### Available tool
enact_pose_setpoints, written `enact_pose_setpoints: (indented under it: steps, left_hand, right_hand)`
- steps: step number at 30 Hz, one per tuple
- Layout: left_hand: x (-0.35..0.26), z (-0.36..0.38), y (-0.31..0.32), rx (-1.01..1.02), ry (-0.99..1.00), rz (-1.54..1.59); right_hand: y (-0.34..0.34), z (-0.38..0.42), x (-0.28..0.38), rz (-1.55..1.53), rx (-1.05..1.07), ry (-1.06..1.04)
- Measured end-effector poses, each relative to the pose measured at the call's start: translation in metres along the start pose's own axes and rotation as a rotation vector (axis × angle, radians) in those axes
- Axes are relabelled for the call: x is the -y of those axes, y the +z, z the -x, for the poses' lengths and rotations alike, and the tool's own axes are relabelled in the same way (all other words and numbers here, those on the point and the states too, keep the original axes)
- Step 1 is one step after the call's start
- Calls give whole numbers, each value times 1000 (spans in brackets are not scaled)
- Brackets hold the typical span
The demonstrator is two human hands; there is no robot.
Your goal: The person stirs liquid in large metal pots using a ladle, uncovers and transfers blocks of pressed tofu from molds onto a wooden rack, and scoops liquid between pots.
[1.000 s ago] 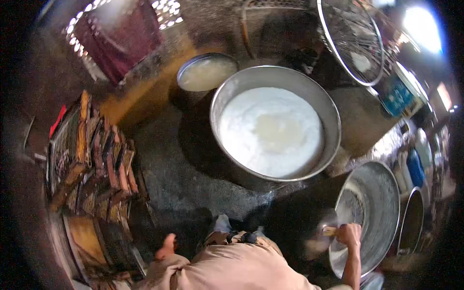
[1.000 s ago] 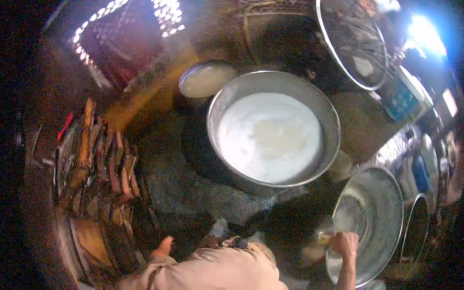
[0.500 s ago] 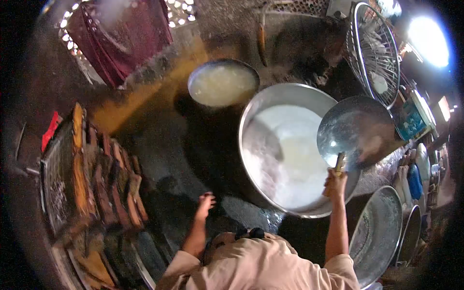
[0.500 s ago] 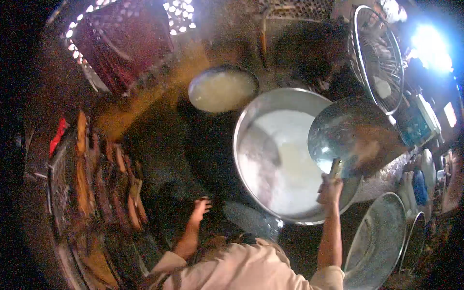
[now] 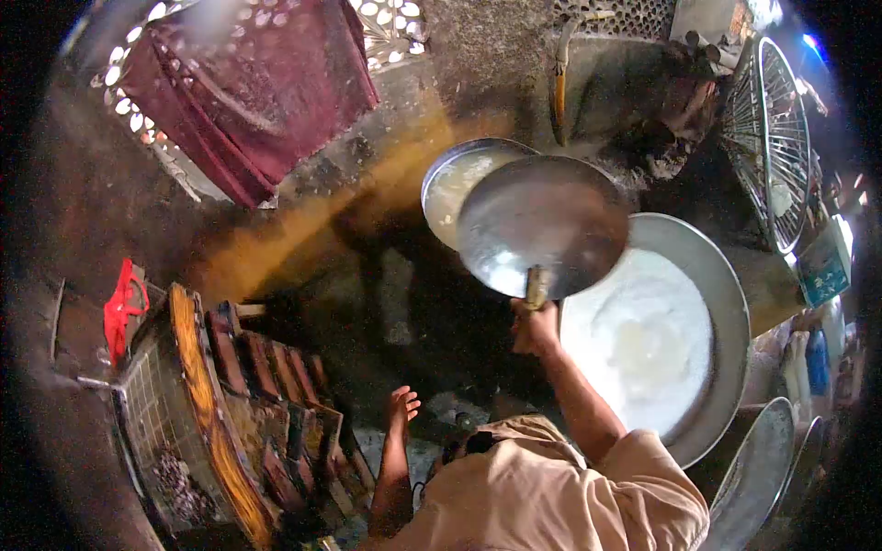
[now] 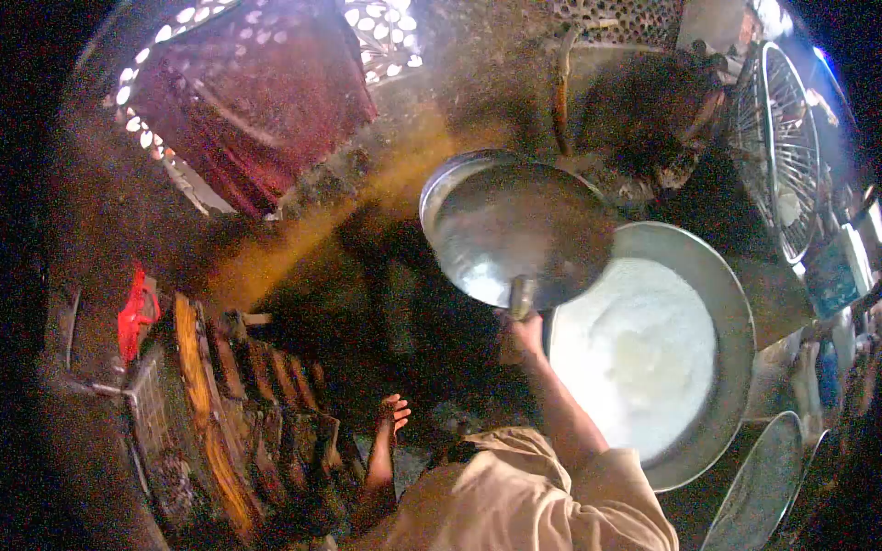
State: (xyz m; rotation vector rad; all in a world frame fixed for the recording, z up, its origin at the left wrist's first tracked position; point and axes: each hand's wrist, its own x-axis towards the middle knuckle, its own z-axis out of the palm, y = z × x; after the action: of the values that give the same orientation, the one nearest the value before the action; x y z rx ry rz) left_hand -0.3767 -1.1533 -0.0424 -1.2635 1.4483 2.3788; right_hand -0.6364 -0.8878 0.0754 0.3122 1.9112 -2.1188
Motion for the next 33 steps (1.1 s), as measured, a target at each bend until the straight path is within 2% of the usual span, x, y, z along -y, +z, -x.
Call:
enact_pose_setpoints:
  steps: [1,2,3,4,7,8,9,10,12,15,16,17,19,20,21,24,25,26,27,28,29,31,33]
  left_hand:
    - [-7,-11,-9,-63,9,1]
    - [-13,-23,-17,-126,23,4]
    - [-15,-32,-26,-171,27,-16]
    - [-19,-39,-33,-219,30,-32]
    - [-27,-64,-53,-349,67,-19]
    - [-26,-68,-62,-392,76,-9]
    - [-30,-72,-66,-436,69,-5]
    - [-38,-76,-66,-469,41,4]
    - [-56,-80,-58,-535,-34,21]
    - [-83,-90,-43,-584,-118,26]
    - [-89,-92,-40,-597,-136,23]
    - [-91,-90,-41,-591,-120,31]
    - [-115,-101,-30,-663,-194,45]
    - [-126,-107,-23,-695,-232,53]
    - [-130,-105,-20,-635,-192,61]
    - [-149,-118,-12,-492,-87,76]
    - [-149,-129,-14,-482,-71,79]
    - [-147,-139,-16,-470,-52,84]
    - [-156,-150,-10,-500,-78,8]
    - [-177,-166,6,-527,-101,-68]
    - [-192,-175,17,-552,-121,-148]
    - [-195,-200,6,-412,-25,-97]
    - [-196,-218,2,-289,63,-73]
  right_hand:
    - [24,-14,-16,-95,50,57]
    - [40,-37,-45,56,131,103]
    - [64,-41,-52,67,135,225]
    - [77,-60,-83,96,183,249]
    - [101,-182,-285,189,266,9]
    - [100,-196,-284,205,252,59]
    - [100,-210,-281,221,238,109]
    - [94,-221,-231,205,172,194]
    - [80,-283,-182,156,62,199]
    - [33,-368,-103,306,-122,158]
    - [9,-401,-98,303,-181,-2]
    - [-10,-425,-76,-51,-189,268]
    - [-27,-453,-42,607,-283,123]
    - [-17,-442,-13,533,-382,15]
    - [-5,-428,20,467,-470,-100]
    - [-62,-472,-99,459,-518,-393]
    - [-28,-437,-71,236,-507,-316]
    - [39,-369,32,-34,-332,-224]
    - [23,-370,-15,59,-301,-185]
    - [60,-322,54,-92,-311,-59]
    - [56,-313,37,-141,-323,-163]
    - [57,-277,68,-193,-353,-257]
    - [32,-245,90,-83,-398,-298]
